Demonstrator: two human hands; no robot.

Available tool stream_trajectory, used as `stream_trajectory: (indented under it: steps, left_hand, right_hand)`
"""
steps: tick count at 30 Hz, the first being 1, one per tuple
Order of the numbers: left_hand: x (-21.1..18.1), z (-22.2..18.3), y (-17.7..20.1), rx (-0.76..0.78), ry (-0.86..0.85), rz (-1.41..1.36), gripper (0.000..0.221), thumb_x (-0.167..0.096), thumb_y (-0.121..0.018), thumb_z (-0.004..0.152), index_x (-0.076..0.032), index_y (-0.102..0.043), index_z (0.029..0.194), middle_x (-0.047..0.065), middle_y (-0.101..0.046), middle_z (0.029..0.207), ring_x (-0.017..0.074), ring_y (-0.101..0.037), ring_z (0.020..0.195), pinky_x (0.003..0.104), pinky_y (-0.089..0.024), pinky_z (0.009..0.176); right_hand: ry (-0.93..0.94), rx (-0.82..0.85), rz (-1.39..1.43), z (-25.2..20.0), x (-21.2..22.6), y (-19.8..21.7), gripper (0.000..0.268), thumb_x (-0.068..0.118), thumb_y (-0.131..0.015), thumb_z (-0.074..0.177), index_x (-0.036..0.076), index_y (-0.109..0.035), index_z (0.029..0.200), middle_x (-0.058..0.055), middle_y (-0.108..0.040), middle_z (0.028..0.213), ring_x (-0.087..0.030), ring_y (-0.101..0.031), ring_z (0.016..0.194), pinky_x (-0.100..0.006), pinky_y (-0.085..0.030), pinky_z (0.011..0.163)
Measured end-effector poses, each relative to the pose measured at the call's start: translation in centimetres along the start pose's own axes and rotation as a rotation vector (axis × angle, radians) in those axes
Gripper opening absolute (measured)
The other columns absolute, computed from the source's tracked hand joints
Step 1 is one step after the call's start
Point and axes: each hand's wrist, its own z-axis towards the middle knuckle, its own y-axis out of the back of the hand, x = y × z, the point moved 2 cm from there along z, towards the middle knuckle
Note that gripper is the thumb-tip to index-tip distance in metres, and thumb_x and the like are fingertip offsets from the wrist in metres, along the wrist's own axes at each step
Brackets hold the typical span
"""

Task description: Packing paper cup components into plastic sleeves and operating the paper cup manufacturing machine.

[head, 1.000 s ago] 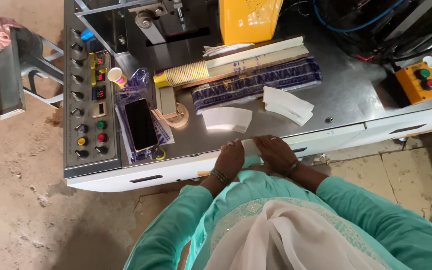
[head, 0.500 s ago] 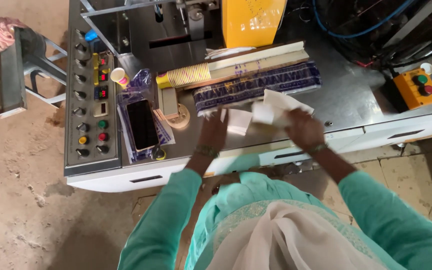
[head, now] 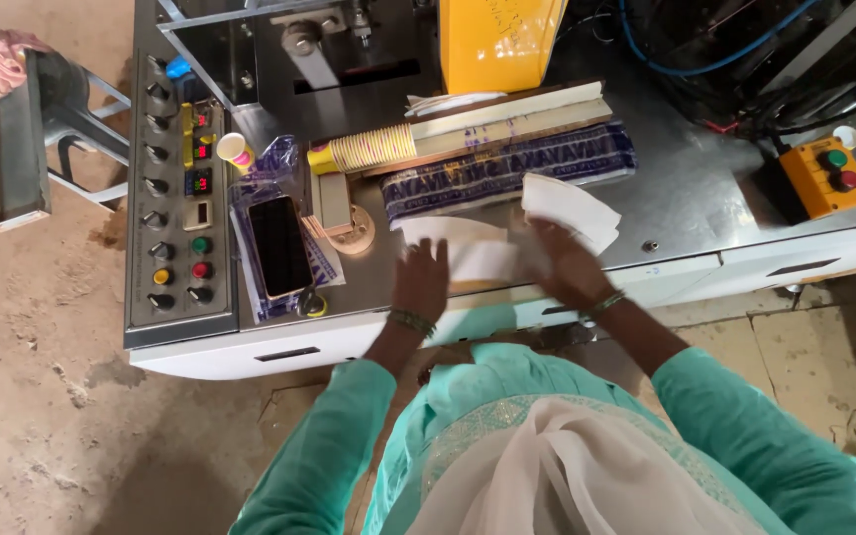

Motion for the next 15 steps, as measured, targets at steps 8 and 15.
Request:
stream_trajectory:
  steps: [8,15]
  left_hand:
    - [-3.4,-5.6,-8.0,-0.086,-0.143,0.086,0.047,-0.021,-0.068,0.093,0.0,-0.056,0.133,0.016,-0.058,0.12,0.0288,-0.062,0.106,0.039,-0.052,0.078]
    - [-3.7,-5.5,-5.6,-0.088,-0.175,0.099,0.048,-0.028,-0.067,0.086,-0.003,-0.058,0.126,0.012,-0.059,0.118,0.0248,-0.061,0.106,0.041,-0.048,0.079]
  right_hand:
    - [0.218,0.25,0.082,-2.6,7.0,0.0,0.08,0.032,-0.074,0.082,-0.01,-0.043,0.142,-0.027,-0.053,0.131,-0.043,-0.054,0.119,-0.049,-0.047,0.099]
    - [0.186,0.202,0.083,-1.5,8.5,1.8,0.077,0.038,-0.08,0.074,-0.007,-0.049,0.129,-0.024,-0.056,0.115,-0.041,-0.056,0.106,-0.05,-0.047,0.091]
